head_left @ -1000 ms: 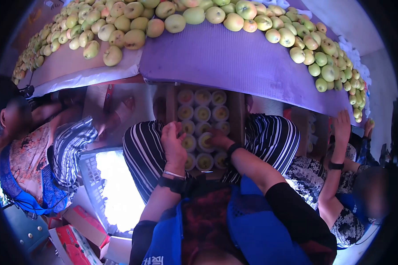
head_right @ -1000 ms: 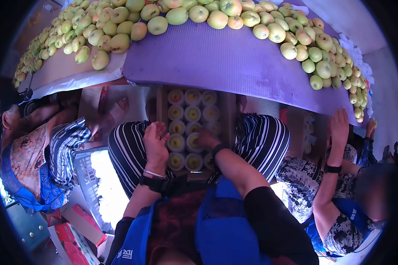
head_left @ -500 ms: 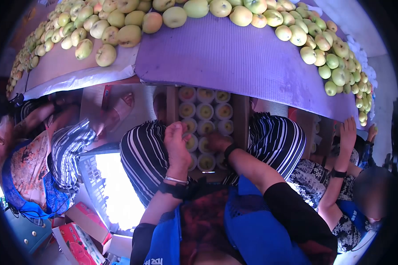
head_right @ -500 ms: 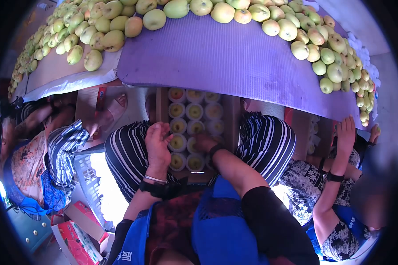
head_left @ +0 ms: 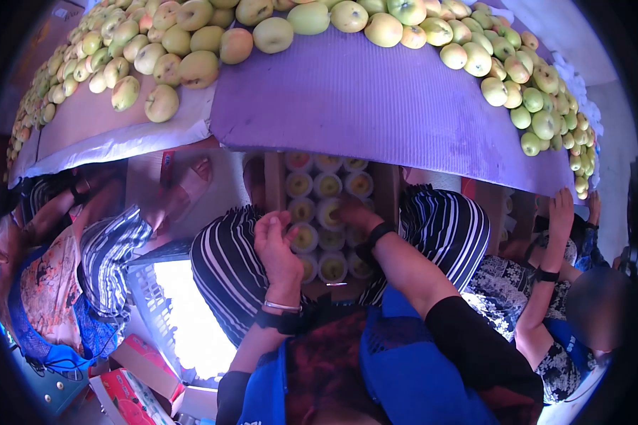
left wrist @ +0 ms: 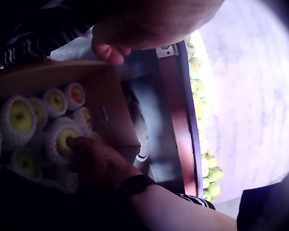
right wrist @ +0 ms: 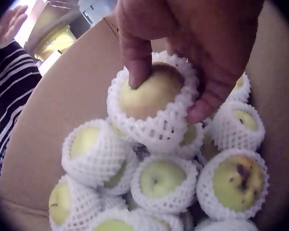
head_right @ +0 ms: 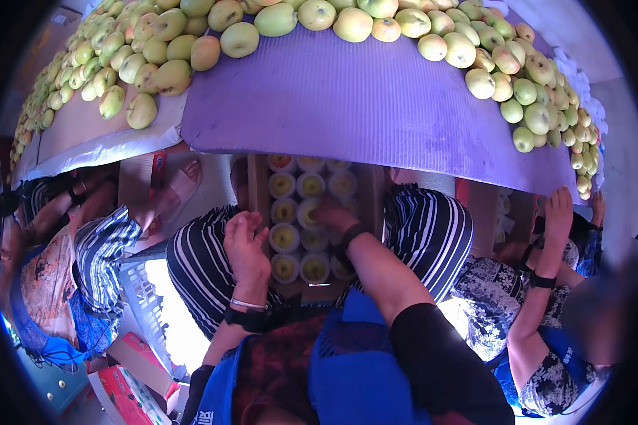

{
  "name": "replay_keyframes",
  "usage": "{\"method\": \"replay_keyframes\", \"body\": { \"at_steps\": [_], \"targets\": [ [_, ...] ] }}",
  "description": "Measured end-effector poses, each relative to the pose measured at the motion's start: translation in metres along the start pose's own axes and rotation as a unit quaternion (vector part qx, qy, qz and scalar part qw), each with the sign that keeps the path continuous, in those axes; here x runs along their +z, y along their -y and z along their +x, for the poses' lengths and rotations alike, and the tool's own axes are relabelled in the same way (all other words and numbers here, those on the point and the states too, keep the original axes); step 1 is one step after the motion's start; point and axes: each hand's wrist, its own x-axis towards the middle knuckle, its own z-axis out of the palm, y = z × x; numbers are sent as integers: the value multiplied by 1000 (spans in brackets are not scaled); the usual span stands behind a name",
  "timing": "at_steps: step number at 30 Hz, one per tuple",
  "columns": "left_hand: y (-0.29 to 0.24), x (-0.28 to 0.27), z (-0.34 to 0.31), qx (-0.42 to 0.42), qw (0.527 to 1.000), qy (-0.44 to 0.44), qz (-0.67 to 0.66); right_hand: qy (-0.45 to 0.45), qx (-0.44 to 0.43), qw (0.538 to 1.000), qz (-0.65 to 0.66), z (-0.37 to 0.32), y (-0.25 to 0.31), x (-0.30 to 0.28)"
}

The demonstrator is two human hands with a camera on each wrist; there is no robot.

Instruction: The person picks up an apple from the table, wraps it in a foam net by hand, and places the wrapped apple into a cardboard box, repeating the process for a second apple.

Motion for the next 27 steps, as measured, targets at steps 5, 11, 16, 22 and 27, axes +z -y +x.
{"method": "replay_keyframes", "body": {
  "at_steps": [5, 11, 16, 22, 27],
  "targets": [
    [-7, 2, -3, -11, 1000, -13, -10, 2, 16, 996, 86, 20, 41, 6],
    [-4, -4, 0, -4, 1000, -4, 22, -30, -14, 997, 65, 46, 41, 54],
    [-7, -3, 0, -11, 1000, 14, -2, -59, -2, 994, 89, 49, 42, 67],
    [-6, -2, -1, -20, 1000, 11, 4, -69, -17, 991, 113, 46, 51, 62],
    [-3, -1, -1, -14, 999, 20, 22, -90, -66, 993, 40, 53, 37, 80]
  ]
}}
